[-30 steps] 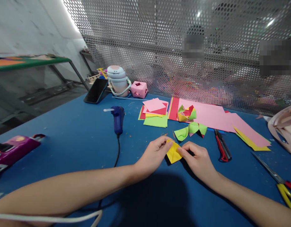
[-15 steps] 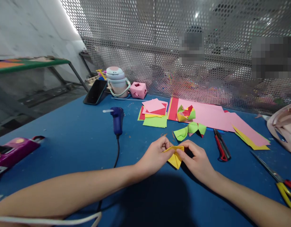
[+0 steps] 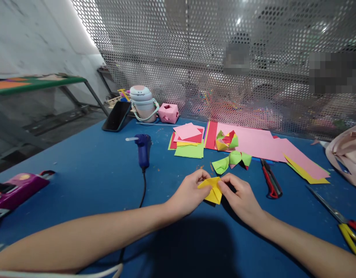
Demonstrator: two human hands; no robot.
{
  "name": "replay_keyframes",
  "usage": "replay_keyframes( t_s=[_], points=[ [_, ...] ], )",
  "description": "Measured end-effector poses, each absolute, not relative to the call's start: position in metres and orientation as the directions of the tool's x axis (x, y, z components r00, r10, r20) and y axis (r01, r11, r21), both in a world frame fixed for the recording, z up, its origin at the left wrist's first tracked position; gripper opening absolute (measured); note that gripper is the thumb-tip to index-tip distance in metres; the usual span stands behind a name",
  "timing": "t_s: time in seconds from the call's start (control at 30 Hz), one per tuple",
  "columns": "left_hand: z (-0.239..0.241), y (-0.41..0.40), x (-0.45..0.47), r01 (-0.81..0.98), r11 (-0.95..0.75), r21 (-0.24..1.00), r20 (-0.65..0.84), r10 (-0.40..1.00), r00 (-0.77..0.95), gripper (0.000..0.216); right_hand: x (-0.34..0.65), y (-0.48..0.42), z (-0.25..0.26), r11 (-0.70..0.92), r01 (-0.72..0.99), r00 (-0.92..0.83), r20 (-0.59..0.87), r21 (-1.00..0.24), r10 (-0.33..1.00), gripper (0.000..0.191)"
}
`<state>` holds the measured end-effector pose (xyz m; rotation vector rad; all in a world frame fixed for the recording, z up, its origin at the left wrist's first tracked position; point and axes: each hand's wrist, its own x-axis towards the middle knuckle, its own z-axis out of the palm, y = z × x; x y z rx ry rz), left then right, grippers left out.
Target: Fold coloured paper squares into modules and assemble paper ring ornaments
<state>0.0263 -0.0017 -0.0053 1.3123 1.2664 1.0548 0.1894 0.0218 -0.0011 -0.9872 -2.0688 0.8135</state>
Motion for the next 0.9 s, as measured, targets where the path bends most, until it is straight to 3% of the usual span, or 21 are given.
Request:
replay_keyframes(
  t_s=[0.47, 0.8, 0.9],
  points=[
    [-0.0025, -0.0083, 0.0292, 0.435, -0.113, 0.893, 0.033, 0.982, 0.186, 0.015, 0.1893, 0.0189, -0.0026, 0.628, 0.375, -0.526, 0.402, -0.682, 0.750, 0.012],
    [-0.0054, -0.0082, 0.0285, 0.430, -0.147, 0.891, 0.061, 0.976, 0.208, 0.014, 0.1901, 0.0210, -0.0032, 0.628, 0.353, -0.507, 0.422, -0.693, 0.751, 0.009],
    [-0.0064, -0.0081, 0.0285, 0.455, -0.188, 0.871, 0.092, 0.970, 0.225, 0.014, 0.1899, 0.0208, -0.0027, 0.639, 0.371, -0.519, 0.420, -0.674, 0.745, 0.017]
  ],
)
